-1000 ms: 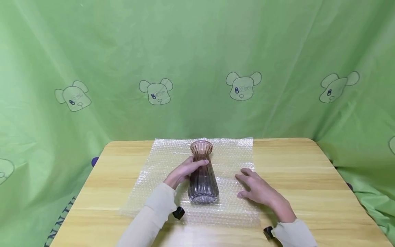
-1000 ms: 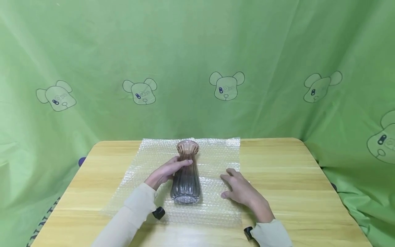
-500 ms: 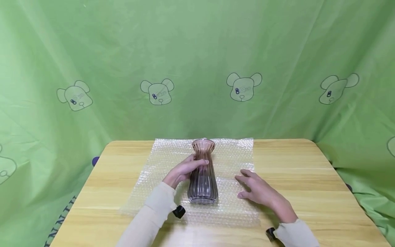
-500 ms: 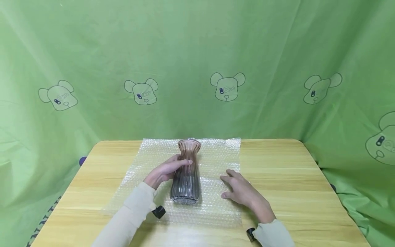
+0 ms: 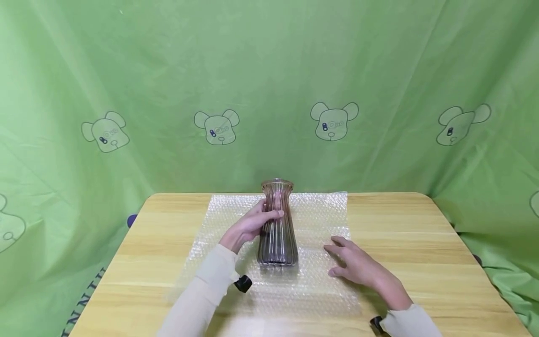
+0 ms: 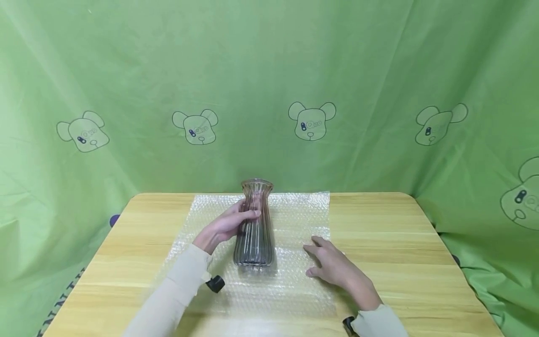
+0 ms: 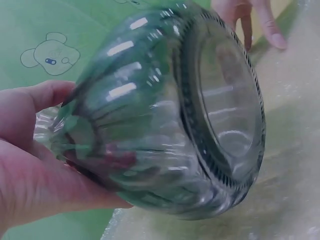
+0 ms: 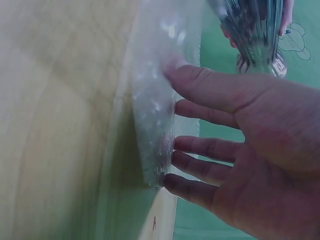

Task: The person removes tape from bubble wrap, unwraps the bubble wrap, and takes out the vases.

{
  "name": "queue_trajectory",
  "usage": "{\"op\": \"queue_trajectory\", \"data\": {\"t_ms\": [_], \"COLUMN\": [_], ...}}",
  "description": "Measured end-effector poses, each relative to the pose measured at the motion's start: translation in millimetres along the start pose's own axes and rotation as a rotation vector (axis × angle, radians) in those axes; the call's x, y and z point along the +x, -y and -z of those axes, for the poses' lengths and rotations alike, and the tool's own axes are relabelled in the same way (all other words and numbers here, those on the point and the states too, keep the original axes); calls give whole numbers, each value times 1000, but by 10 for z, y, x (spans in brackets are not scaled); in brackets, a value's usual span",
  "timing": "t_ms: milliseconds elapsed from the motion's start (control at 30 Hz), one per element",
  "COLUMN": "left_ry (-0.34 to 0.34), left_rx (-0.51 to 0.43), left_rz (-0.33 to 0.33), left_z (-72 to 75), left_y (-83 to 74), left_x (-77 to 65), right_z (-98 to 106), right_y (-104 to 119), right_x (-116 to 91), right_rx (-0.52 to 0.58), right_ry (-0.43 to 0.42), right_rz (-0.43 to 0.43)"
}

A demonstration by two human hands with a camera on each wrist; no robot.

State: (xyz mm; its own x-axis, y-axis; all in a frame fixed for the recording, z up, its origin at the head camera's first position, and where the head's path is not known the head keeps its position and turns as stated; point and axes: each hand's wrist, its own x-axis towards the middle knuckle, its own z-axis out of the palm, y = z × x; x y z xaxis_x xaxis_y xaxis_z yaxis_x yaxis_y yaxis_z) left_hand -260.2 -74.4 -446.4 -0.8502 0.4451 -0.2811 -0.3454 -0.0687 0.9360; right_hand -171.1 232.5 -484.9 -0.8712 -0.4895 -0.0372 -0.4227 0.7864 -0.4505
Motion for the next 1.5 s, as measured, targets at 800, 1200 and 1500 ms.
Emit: {"op": "queue_trajectory", "data": {"t_ms": [800, 1200, 1500], "left_ry": [-304, -300, -221], "left_rx": [378, 371, 341], "left_rz": [-372, -491, -542], "left_z": [86, 150, 121], "left_y": [-370, -434, -535], "left_x": [197, 367, 491], "right_z": [7, -13, -21], "right_y": [-9, -13, 18], "right_x": [-265, -471, -565], "right_rx": [-32, -53, -80], "right_ry": [-56, -64, -54], "right_rz": [55, 43, 37]}}
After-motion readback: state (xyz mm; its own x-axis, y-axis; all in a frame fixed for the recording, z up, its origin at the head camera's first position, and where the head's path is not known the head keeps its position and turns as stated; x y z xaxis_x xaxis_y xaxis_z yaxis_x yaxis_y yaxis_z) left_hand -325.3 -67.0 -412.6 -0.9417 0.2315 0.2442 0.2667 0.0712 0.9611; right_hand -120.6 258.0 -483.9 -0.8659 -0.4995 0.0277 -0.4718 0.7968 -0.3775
